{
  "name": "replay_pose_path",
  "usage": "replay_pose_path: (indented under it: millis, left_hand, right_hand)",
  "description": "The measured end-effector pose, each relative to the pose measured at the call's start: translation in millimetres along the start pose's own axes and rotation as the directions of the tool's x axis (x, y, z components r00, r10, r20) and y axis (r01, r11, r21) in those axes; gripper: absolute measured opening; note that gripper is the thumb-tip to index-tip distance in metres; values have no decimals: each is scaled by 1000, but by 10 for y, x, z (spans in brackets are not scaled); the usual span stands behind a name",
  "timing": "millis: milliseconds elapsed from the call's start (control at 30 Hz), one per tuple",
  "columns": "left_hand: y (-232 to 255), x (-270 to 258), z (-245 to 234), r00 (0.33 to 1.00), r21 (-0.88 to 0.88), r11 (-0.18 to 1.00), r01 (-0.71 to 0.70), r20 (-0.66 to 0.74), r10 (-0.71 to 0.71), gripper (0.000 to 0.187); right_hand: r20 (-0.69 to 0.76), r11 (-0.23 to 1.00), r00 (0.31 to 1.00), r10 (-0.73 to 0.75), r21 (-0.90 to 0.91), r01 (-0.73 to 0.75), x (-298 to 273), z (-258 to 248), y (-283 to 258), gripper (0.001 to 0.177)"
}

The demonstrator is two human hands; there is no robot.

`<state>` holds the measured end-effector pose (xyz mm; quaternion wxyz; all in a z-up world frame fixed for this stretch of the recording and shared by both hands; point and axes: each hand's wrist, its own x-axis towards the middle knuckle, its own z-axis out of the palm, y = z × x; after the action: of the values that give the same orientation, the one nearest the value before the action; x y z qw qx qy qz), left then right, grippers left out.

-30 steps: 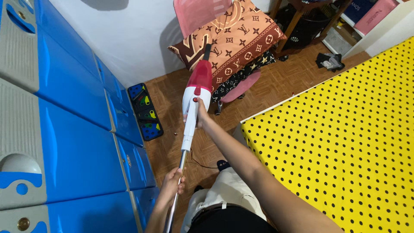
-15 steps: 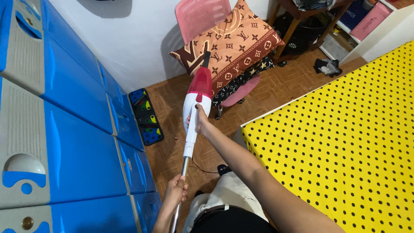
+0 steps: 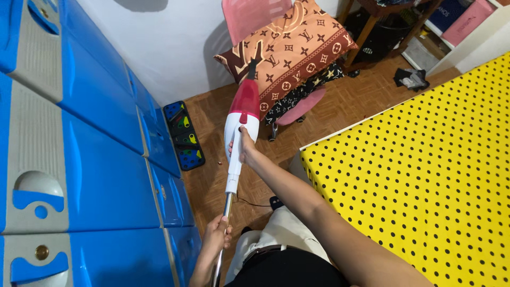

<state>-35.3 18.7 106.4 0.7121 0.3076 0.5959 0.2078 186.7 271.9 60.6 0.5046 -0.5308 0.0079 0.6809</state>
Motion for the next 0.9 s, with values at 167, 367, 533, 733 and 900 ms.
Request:
replay_pose_path:
  millis: [167,367,533,733,900]
  left_hand:
    - [-102,-58,-28,1000,-73,997,9,30,-7,36]
    - [-219,-144,-32,998,-172,985,28,63,-17,36]
    - [-362,-171,-9,996,-275,960,55,89,-32,35]
    - [-456,-216,16,998,-234,972,-6,66,22,36]
    - [-507,-271,-2,995,-274,962,-13,93,40,37]
  right_hand:
    - [14,998,999,43,-54,-42,-47,-3,85,69]
    - [-2,998,1000,28,-60,-28,123,-63,287,67]
    - [-34,995,999,0,-99,-3,204,-86,466,55]
    - [-6,991,999,-48,-123,47,258,-137,541,49]
    - [-28,982,999,-34,-188,28,254,-95,646,49]
